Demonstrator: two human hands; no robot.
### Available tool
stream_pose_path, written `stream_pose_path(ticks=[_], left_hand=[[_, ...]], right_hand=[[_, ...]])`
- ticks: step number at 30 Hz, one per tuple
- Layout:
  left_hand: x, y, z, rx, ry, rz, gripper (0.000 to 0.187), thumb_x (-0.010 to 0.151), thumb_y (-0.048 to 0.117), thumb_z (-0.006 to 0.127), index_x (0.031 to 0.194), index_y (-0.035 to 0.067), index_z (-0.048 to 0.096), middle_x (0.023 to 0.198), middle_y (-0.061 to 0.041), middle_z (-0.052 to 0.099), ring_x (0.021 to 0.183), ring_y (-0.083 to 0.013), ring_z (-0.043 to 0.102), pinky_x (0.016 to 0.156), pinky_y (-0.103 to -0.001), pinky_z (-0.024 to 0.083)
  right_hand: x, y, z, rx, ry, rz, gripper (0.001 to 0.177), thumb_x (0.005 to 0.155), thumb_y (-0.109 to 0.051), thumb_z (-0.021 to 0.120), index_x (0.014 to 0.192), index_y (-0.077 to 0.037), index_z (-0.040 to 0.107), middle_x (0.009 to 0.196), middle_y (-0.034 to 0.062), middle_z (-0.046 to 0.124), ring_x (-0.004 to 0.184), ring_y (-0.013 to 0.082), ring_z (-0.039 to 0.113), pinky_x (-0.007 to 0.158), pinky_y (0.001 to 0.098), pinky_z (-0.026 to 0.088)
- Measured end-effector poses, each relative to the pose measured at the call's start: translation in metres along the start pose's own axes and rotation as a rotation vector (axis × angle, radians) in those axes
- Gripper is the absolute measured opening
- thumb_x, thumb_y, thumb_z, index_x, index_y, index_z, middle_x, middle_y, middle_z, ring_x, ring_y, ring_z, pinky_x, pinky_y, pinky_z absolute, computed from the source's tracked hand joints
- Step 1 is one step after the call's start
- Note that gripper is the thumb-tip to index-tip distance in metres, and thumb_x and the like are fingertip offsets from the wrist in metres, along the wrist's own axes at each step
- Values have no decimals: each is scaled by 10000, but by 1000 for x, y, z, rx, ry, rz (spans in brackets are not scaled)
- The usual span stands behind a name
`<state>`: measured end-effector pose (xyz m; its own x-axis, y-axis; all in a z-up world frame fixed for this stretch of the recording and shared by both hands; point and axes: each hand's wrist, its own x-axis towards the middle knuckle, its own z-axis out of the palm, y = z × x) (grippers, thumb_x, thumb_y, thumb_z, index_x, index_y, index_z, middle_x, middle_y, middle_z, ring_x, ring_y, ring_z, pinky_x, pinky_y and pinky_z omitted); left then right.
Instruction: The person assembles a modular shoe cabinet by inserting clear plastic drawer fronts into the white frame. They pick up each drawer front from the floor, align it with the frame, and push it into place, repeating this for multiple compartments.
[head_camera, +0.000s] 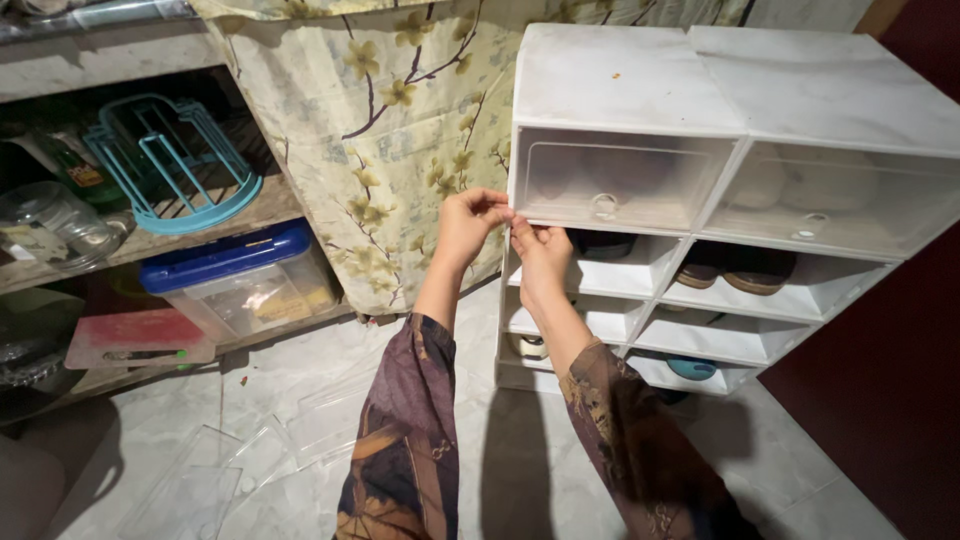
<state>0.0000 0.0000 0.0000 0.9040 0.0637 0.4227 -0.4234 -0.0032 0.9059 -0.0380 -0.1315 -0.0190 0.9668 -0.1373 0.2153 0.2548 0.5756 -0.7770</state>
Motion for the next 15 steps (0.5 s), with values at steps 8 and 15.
stream_pose_path(ticks=[8, 15], left_hand=[[1, 6, 2, 63, -12, 18, 182, 819, -64, 765, 997, -46, 735, 869, -89, 756, 793, -125, 708, 748, -279, 608], [0, 3, -2, -47, -37, 0, 178, 836, -48, 766, 1011, -34, 742, 889, -83, 758, 808, -120, 707, 773, -274, 602]], right_hand=[[3, 11, 0, 6, 38, -51, 206, 973, -101, 706, 1143, -20, 621, 1042, 38, 716, 858, 94, 639, 759, 256, 528], [4, 17, -2, -2, 31, -67, 193, 1007, -110, 658, 1170, -29, 596, 1078, 41, 699, 875, 81, 625, 762, 236, 514]])
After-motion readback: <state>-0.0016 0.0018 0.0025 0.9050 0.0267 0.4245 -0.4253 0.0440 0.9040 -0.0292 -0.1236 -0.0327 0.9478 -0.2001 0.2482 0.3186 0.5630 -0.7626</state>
